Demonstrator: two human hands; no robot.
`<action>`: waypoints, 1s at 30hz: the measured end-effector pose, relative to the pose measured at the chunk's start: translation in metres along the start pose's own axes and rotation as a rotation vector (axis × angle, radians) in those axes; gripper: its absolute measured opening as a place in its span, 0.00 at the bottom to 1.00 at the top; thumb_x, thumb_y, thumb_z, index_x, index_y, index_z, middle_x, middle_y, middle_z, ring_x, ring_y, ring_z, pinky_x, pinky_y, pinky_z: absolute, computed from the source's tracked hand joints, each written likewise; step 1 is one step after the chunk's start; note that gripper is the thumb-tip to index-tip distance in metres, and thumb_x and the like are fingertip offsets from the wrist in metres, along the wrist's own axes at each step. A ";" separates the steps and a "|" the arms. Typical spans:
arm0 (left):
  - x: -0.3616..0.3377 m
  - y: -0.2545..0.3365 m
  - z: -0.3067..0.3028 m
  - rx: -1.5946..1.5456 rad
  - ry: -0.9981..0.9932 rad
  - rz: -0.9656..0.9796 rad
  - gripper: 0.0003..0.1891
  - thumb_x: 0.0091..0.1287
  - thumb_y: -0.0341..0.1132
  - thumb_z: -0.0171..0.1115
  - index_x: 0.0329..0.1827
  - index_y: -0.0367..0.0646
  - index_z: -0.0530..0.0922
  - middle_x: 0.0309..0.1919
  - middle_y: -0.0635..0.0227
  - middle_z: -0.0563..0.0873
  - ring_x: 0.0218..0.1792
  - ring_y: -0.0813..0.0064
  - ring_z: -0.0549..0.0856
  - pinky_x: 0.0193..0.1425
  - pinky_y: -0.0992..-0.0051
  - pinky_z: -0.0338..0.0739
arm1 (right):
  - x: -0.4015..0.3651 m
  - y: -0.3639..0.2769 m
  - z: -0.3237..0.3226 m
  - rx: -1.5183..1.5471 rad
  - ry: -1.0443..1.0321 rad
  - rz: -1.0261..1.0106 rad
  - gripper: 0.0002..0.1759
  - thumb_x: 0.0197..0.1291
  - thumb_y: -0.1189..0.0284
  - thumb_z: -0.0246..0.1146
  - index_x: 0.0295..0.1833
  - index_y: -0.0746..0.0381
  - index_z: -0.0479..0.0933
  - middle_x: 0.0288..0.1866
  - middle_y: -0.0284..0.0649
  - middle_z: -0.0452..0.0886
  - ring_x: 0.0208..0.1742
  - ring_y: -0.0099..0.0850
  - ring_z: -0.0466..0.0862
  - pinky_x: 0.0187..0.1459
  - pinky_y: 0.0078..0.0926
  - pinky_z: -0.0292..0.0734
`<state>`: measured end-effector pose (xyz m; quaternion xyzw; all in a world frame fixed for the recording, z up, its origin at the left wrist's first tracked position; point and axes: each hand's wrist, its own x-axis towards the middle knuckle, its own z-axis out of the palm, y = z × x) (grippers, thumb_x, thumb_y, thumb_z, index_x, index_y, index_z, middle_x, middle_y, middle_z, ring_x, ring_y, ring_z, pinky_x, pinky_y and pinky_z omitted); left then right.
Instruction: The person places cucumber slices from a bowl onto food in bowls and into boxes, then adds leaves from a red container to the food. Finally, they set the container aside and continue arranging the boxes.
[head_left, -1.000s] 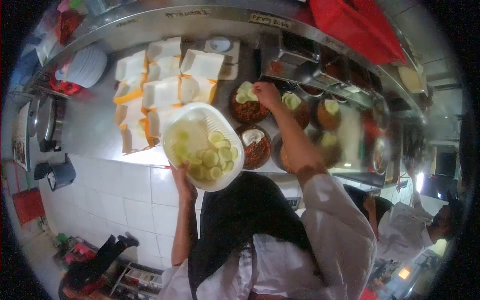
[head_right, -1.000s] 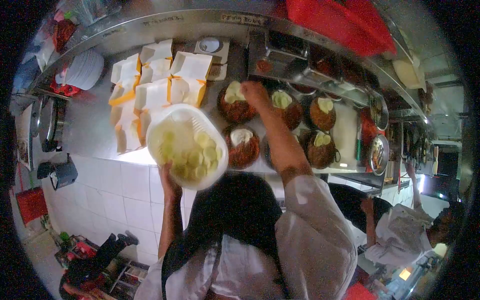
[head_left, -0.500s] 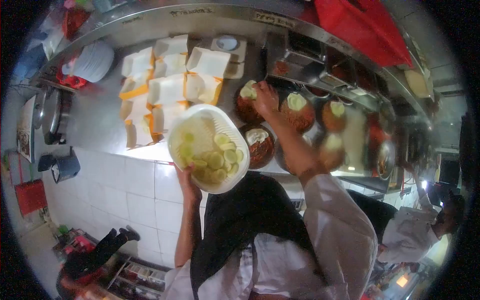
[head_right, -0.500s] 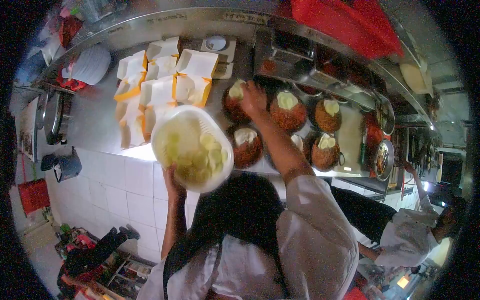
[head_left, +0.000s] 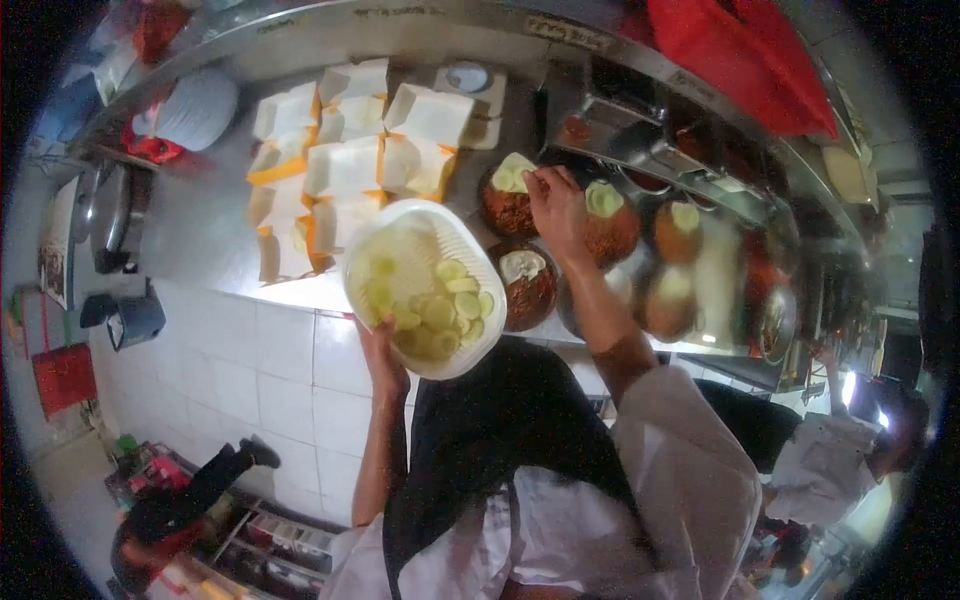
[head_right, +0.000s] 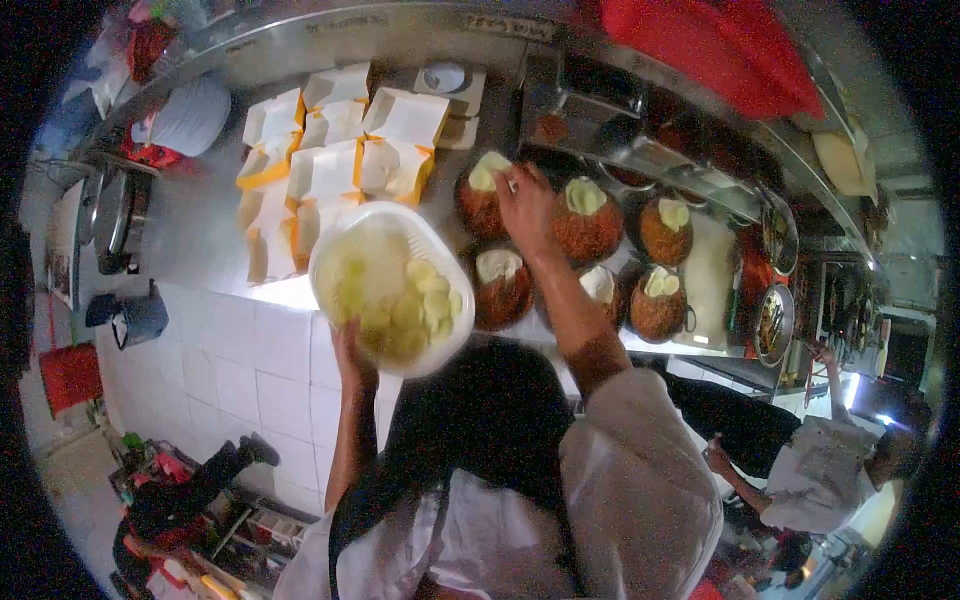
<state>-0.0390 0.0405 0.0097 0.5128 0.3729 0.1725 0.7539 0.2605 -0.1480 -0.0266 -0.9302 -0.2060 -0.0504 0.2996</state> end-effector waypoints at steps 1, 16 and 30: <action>0.000 0.001 0.003 0.001 0.012 -0.008 0.44 0.65 0.48 0.62 0.81 0.36 0.58 0.73 0.53 0.69 0.73 0.57 0.68 0.78 0.58 0.61 | -0.016 -0.021 -0.014 0.134 0.033 -0.112 0.11 0.69 0.67 0.66 0.52 0.61 0.83 0.52 0.45 0.83 0.49 0.45 0.85 0.52 0.41 0.81; 0.003 -0.012 -0.009 -0.107 -0.141 -0.092 0.38 0.66 0.40 0.59 0.80 0.38 0.60 0.71 0.52 0.72 0.70 0.56 0.73 0.74 0.59 0.69 | -0.113 -0.145 -0.029 -0.093 -0.830 -0.424 0.23 0.59 0.68 0.71 0.60 0.59 0.78 0.55 0.44 0.78 0.62 0.47 0.76 0.65 0.44 0.71; 0.023 -0.020 -0.046 -0.112 -0.177 -0.065 0.26 0.80 0.44 0.52 0.74 0.36 0.67 0.66 0.56 0.76 0.64 0.61 0.79 0.68 0.61 0.76 | -0.112 -0.116 -0.046 0.626 -0.628 0.146 0.13 0.69 0.66 0.72 0.52 0.62 0.83 0.44 0.36 0.89 0.43 0.19 0.86 0.48 0.22 0.81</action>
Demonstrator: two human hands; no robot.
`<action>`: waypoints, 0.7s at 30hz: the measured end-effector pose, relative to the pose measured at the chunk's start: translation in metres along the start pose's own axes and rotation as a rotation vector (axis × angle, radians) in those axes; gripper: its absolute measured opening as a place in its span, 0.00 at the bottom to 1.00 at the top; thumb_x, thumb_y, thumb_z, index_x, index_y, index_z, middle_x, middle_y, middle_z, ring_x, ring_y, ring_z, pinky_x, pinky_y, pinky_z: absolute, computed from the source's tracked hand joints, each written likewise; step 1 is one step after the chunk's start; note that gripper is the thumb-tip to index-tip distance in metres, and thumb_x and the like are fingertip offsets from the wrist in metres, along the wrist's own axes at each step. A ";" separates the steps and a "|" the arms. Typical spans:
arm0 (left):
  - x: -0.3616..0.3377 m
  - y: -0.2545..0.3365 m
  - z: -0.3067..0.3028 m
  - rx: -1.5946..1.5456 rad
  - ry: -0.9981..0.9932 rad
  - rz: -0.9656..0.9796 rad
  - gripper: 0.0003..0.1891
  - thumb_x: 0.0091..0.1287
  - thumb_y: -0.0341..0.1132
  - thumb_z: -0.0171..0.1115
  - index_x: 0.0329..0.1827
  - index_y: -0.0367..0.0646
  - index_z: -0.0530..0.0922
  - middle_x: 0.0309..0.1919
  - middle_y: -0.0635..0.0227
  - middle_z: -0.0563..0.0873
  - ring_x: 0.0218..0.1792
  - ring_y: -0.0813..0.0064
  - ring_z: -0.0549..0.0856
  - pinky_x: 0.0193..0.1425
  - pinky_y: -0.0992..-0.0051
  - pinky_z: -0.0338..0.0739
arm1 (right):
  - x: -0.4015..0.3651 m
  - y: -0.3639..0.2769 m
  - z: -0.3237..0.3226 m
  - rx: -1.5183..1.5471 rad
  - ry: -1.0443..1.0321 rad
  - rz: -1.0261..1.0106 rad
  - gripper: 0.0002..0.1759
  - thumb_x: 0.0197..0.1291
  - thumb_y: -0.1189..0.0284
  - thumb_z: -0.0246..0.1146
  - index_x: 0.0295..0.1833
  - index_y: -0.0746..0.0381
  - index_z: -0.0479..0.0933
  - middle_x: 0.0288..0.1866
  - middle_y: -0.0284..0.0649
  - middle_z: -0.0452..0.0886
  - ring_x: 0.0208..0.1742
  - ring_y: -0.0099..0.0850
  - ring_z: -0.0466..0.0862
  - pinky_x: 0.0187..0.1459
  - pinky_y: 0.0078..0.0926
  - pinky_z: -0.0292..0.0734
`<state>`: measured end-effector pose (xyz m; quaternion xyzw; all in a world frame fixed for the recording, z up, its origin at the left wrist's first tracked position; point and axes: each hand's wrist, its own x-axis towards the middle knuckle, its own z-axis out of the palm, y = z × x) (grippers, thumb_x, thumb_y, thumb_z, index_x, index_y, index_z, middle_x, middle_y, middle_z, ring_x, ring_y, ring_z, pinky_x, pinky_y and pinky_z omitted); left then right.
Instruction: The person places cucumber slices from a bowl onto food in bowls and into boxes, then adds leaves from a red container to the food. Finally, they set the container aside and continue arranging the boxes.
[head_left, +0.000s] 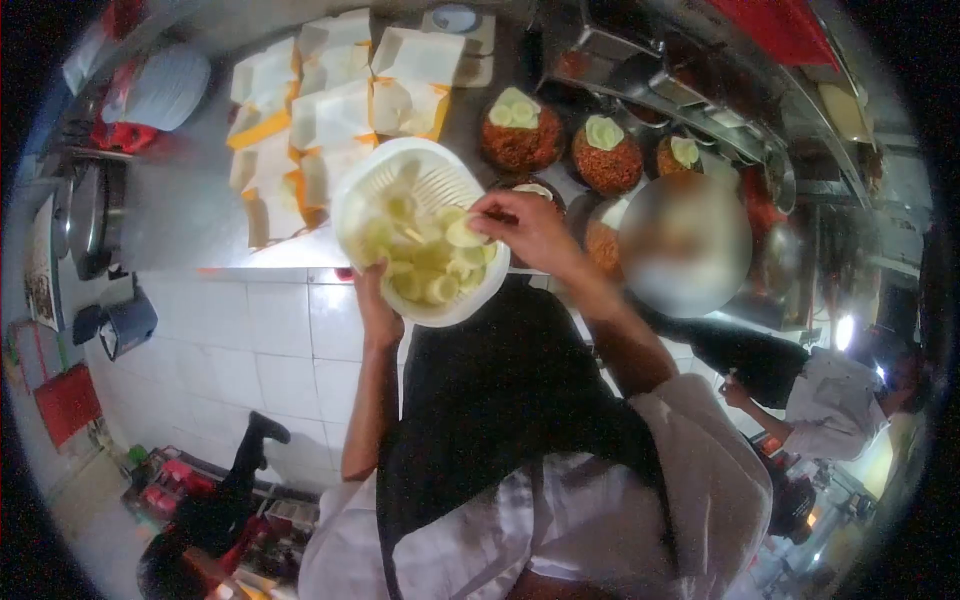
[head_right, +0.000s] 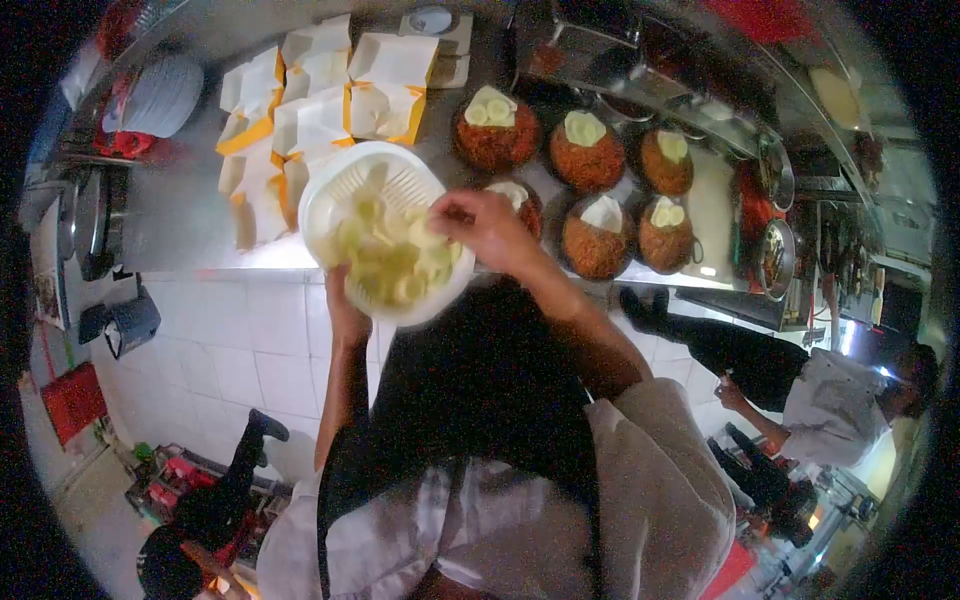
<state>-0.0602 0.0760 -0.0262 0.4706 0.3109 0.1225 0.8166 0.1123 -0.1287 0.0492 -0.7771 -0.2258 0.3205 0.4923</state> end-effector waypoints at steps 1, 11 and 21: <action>0.004 -0.003 -0.003 0.000 0.005 0.001 0.26 0.80 0.44 0.52 0.74 0.36 0.67 0.66 0.56 0.76 0.64 0.61 0.79 0.68 0.61 0.76 | 0.004 0.011 0.003 0.121 0.008 0.000 0.12 0.69 0.68 0.71 0.52 0.62 0.83 0.45 0.36 0.89 0.43 0.19 0.86 0.48 0.22 0.81; 0.008 0.002 -0.026 0.301 -0.017 0.102 0.27 0.77 0.41 0.53 0.75 0.37 0.65 0.66 0.55 0.76 0.67 0.62 0.77 0.71 0.62 0.74 | -0.021 0.087 -0.062 -0.241 0.406 0.185 0.15 0.70 0.64 0.67 0.55 0.63 0.83 0.48 0.47 0.90 0.51 0.41 0.90 0.53 0.39 0.83; 0.008 0.016 -0.028 -0.044 0.022 0.000 0.35 0.73 0.40 0.56 0.81 0.39 0.57 0.72 0.53 0.71 0.71 0.57 0.74 0.74 0.59 0.71 | 0.013 0.152 -0.031 -0.489 0.557 -0.007 0.12 0.67 0.63 0.69 0.49 0.59 0.86 0.37 0.50 0.89 0.39 0.49 0.89 0.45 0.40 0.84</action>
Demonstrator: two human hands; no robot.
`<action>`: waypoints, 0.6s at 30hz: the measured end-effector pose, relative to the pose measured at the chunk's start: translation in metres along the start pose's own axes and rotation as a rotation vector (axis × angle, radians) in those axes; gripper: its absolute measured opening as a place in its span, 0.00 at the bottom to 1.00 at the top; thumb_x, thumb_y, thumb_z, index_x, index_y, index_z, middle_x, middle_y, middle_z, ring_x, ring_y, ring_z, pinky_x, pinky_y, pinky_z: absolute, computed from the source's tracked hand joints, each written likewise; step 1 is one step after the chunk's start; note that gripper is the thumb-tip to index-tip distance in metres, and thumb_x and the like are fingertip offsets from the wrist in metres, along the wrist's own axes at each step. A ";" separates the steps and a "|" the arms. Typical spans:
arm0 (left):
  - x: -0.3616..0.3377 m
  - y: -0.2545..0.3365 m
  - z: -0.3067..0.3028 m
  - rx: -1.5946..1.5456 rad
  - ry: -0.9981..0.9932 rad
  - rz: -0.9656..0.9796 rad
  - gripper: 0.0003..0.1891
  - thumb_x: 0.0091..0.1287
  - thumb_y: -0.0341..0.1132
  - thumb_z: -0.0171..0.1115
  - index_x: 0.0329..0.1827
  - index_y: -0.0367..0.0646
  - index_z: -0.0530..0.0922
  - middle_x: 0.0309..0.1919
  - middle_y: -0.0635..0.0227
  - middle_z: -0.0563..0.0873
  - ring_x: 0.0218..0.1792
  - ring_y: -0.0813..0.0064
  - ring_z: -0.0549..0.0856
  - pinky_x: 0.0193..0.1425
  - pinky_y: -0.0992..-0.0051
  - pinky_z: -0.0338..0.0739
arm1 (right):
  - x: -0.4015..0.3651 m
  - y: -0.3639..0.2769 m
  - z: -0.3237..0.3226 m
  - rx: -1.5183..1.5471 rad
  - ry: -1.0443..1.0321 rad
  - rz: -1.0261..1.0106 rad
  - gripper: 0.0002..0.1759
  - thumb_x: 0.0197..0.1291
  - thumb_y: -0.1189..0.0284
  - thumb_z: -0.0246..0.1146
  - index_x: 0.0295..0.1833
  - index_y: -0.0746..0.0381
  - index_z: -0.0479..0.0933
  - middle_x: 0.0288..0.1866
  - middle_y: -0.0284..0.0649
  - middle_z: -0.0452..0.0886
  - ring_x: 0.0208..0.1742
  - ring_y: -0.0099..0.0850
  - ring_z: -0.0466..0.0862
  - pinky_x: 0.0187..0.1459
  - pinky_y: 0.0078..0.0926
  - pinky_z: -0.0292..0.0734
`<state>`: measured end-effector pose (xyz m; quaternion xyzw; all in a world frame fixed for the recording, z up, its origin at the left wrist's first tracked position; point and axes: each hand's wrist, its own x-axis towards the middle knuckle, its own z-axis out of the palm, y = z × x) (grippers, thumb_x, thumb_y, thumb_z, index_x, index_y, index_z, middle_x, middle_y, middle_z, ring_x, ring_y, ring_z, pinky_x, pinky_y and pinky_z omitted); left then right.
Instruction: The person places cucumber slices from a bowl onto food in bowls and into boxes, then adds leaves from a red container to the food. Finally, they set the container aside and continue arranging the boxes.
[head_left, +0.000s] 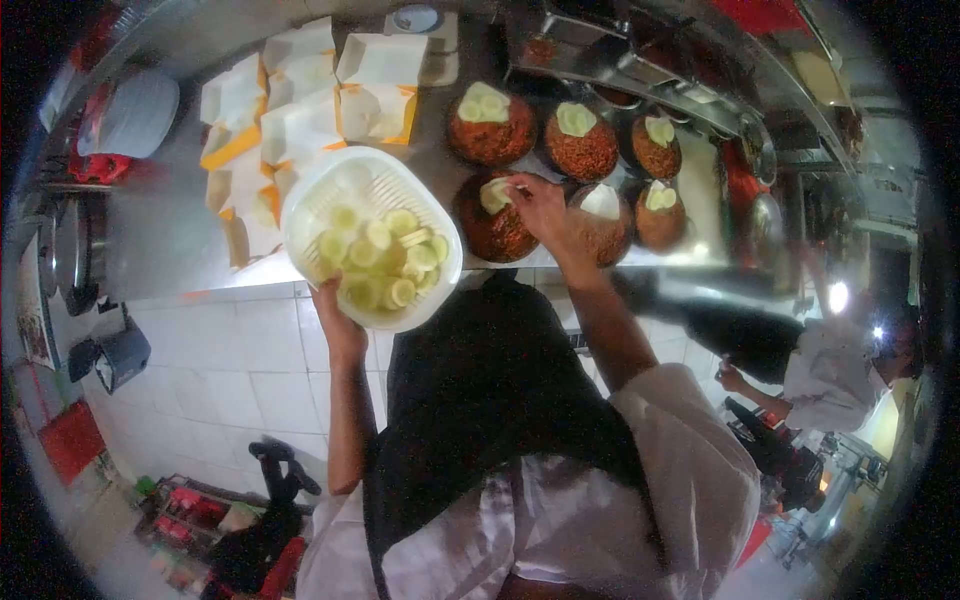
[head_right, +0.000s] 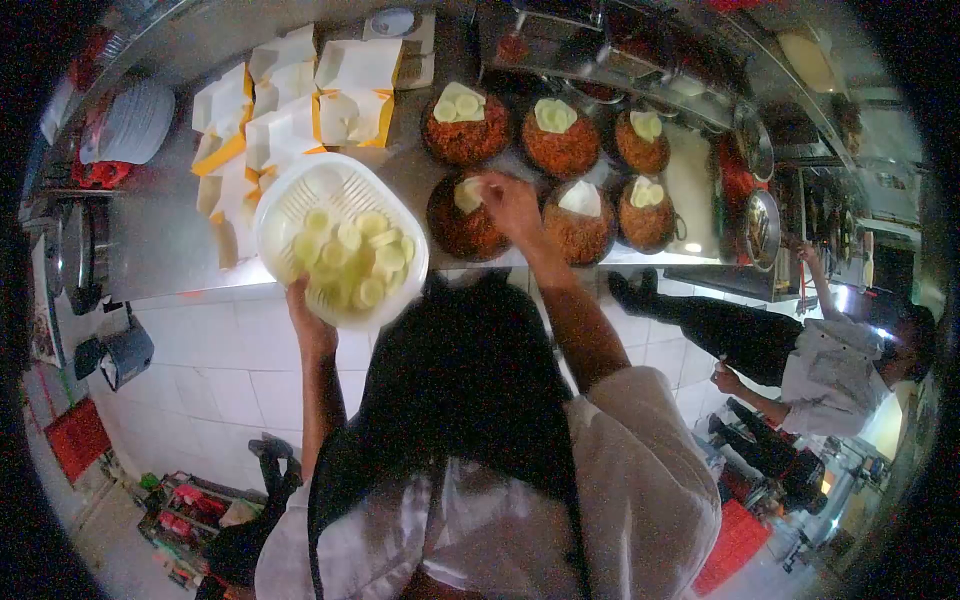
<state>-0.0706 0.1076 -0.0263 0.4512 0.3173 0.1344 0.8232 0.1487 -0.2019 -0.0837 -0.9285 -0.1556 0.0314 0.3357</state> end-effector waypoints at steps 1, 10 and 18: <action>-0.001 0.000 0.000 0.009 0.014 -0.017 0.35 0.73 0.40 0.56 0.81 0.39 0.57 0.72 0.53 0.71 0.71 0.57 0.74 0.74 0.59 0.71 | -0.001 0.002 -0.003 -0.002 -0.001 -0.003 0.12 0.67 0.63 0.69 0.49 0.59 0.86 0.37 0.50 0.89 0.39 0.49 0.89 0.45 0.40 0.84; -0.007 0.002 0.010 0.032 -0.060 -0.003 0.33 0.75 0.39 0.53 0.80 0.38 0.58 0.71 0.53 0.72 0.69 0.59 0.75 0.73 0.60 0.71 | 0.003 -0.001 -0.007 0.036 0.132 -0.113 0.10 0.66 0.71 0.68 0.50 0.62 0.85 0.38 0.51 0.88 0.38 0.53 0.88 0.43 0.47 0.84; -0.008 -0.003 0.020 0.046 0.000 -0.002 0.35 0.72 0.41 0.59 0.80 0.39 0.60 0.68 0.55 0.74 0.69 0.61 0.74 0.73 0.61 0.70 | -0.005 -0.010 -0.006 -0.047 0.153 -0.162 0.06 0.66 0.73 0.67 0.46 0.61 0.83 0.48 0.51 0.86 0.47 0.51 0.87 0.43 0.44 0.84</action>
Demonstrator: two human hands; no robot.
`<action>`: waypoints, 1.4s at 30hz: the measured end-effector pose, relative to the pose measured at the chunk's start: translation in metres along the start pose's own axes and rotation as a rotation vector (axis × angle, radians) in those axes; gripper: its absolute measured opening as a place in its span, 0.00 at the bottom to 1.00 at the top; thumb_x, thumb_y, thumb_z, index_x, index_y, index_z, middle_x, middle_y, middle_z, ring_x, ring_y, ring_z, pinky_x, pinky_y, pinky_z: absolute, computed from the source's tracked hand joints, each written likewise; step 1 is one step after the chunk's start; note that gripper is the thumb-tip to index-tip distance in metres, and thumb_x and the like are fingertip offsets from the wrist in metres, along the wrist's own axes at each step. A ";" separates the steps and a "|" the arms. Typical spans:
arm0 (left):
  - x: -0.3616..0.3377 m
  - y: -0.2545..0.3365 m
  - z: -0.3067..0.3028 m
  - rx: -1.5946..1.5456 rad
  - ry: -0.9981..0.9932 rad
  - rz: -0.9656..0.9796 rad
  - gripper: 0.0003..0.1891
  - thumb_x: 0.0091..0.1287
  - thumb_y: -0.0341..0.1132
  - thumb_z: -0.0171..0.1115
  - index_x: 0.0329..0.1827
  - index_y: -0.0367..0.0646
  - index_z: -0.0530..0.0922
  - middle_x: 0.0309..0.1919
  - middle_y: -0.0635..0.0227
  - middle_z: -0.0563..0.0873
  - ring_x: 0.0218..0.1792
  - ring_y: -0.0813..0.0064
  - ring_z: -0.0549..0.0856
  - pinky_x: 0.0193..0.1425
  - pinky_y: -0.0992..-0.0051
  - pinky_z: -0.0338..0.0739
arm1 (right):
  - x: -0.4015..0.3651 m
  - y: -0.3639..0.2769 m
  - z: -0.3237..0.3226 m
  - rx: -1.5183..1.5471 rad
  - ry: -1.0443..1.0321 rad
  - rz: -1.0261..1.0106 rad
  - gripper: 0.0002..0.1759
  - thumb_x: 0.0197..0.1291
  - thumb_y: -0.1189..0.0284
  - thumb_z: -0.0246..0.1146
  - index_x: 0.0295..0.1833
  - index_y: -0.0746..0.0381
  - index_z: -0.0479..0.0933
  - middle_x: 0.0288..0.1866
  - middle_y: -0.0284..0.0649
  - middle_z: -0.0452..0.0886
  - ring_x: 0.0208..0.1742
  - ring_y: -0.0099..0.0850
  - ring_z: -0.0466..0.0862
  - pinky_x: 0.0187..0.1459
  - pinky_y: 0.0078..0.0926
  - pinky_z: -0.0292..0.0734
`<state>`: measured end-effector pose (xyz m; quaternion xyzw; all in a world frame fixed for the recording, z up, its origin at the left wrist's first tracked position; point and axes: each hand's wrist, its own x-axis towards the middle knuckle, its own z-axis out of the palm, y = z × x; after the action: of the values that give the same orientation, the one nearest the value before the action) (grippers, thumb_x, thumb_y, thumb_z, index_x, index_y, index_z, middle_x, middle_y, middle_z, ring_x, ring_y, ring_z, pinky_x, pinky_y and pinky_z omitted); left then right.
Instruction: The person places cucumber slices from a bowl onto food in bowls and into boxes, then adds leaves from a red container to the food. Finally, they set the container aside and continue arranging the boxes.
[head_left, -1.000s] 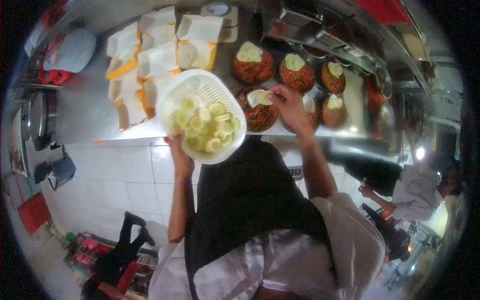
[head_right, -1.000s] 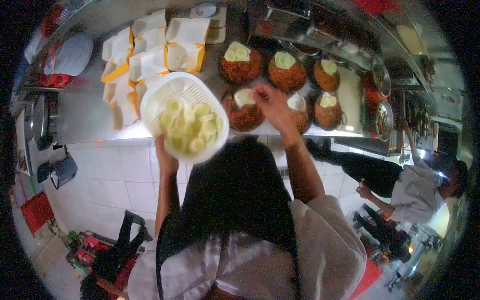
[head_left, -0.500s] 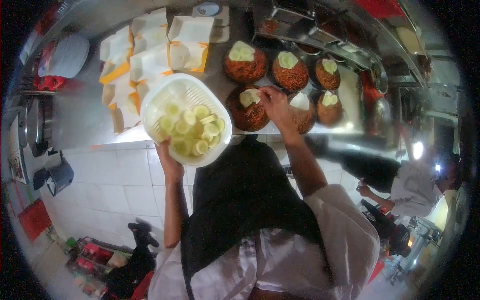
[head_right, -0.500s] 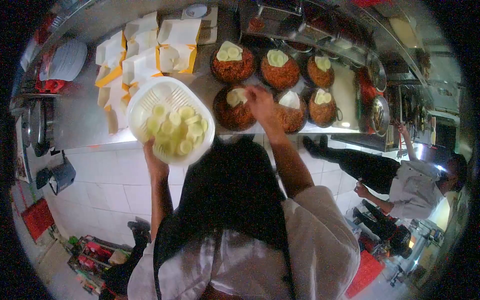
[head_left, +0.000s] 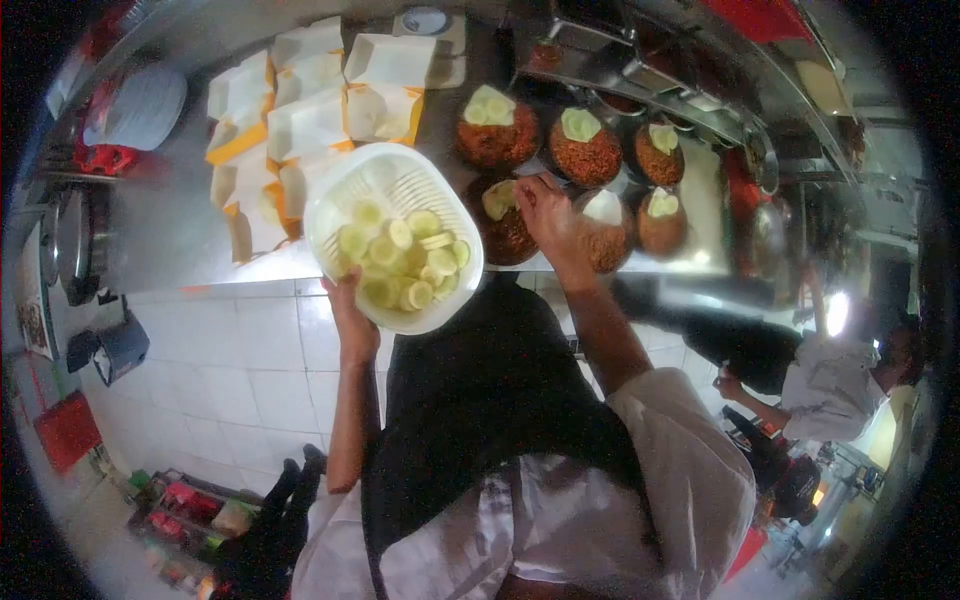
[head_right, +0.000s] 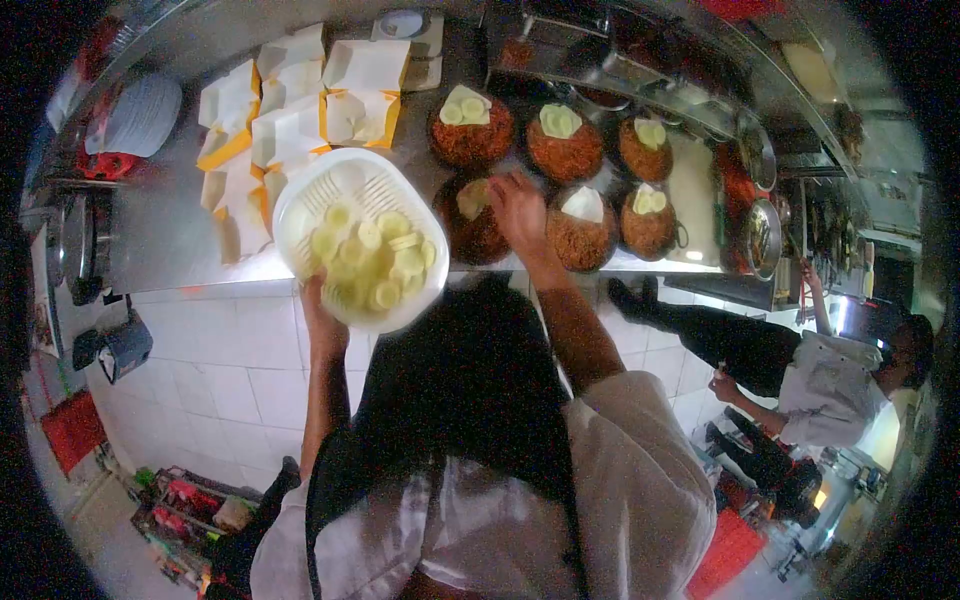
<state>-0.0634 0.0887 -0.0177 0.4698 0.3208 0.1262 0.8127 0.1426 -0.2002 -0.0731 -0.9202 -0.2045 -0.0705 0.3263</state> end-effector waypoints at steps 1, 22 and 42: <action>0.002 -0.002 -0.002 0.029 -0.016 -0.004 0.36 0.71 0.41 0.60 0.80 0.39 0.60 0.68 0.55 0.75 0.69 0.61 0.74 0.73 0.61 0.70 | -0.001 -0.010 -0.008 0.004 -0.003 -0.002 0.06 0.66 0.73 0.67 0.46 0.61 0.83 0.48 0.51 0.86 0.47 0.51 0.87 0.43 0.44 0.84; 0.007 -0.021 0.050 0.205 -0.234 -0.022 0.34 0.69 0.35 0.56 0.78 0.35 0.60 0.67 0.52 0.75 0.66 0.60 0.76 0.71 0.66 0.72 | 0.012 -0.135 -0.050 -0.136 -0.512 -0.219 0.24 0.62 0.71 0.64 0.65 0.59 0.77 0.53 0.48 0.82 0.58 0.52 0.80 0.59 0.51 0.77; -0.025 -0.062 0.098 0.273 -0.287 -0.069 0.27 0.71 0.35 0.59 0.72 0.35 0.67 0.60 0.56 0.79 0.59 0.66 0.80 0.64 0.67 0.77 | 0.001 -0.074 -0.062 0.221 -0.390 -0.415 0.22 0.61 0.67 0.71 0.59 0.60 0.77 0.49 0.48 0.83 0.58 0.50 0.82 0.71 0.44 0.72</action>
<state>-0.0258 -0.0232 -0.0250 0.5774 0.2320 -0.0147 0.7827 0.1125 -0.1872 0.0174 -0.8138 -0.4533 0.0653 0.3578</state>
